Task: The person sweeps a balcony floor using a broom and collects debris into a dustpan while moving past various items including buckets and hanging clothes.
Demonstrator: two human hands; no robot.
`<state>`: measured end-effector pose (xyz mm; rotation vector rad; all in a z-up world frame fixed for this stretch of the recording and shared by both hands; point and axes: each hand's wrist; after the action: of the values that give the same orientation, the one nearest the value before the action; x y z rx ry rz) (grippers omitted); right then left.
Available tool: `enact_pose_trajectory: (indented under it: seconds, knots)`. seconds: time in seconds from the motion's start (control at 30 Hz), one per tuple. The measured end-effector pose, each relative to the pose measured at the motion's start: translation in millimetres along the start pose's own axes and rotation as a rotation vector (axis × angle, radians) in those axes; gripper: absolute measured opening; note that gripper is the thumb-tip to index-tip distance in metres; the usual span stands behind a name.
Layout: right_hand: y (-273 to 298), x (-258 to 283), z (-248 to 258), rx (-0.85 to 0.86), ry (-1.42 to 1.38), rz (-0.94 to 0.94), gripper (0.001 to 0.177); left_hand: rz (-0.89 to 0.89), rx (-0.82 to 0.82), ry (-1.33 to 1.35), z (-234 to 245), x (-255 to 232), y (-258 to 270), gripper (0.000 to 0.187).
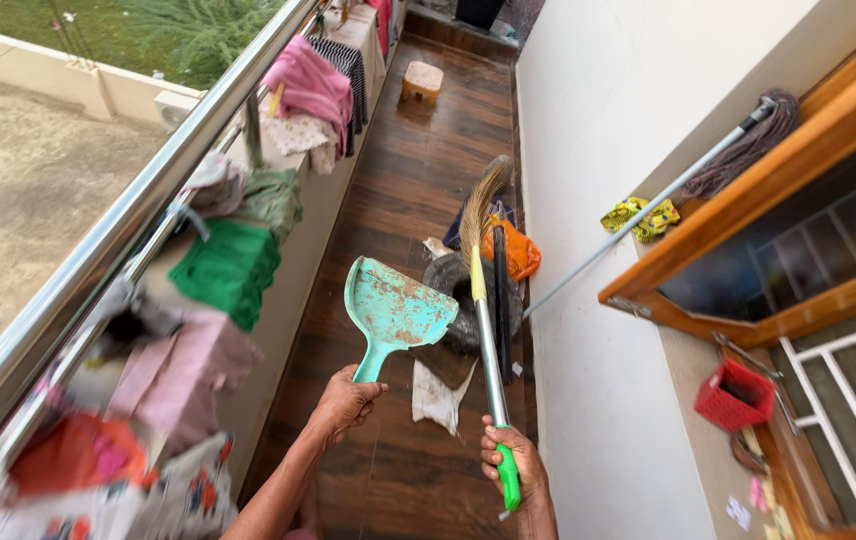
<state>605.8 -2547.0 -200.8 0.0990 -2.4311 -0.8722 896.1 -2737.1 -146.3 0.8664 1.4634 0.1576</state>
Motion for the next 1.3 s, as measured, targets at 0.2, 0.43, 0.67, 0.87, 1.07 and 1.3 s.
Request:
enact_pose_trajectory:
  seconds: [0.2, 0.43, 0.67, 0.87, 1.07, 1.3]
  knots:
    - [-108, 56, -29, -0.064, -0.012, -0.006, 0.036, -0.03, 0.066, 0.017, 12, -68, -127, 0.026]
    - [-202, 112, -47, -0.125, 0.014, 0.054, 0.039, 0.02, 0.034, -0.085, 12, -143, -252, 0.026]
    - [-339, 198, -49, -0.064, -0.054, 0.011, 0.036, -0.001, 0.003, -0.071, -6, -196, -394, 0.02]
    - [-434, 288, -84, -0.133, 0.002, -0.016, 0.037, 0.017, 0.004, -0.049, -21, -263, -494, 0.023]
    - [-522, 338, -121, -0.153, 0.014, -0.018, 0.036, 0.052, 0.0, 0.0, -23, -310, -585, 0.028]
    - [-643, 387, -146, -0.162, -0.037, -0.052, 0.04, 0.022, 0.057, -0.013, -5, -384, -725, 0.024]
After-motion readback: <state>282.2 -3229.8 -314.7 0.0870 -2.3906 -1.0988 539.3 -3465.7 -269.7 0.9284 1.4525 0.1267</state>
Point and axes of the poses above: each hand's wrist, its own y-axis away from the middle knuckle, its own z-axis out of the back of the hand, x = y × z, and after that the axes turned 7 degrees about -y, right-handed
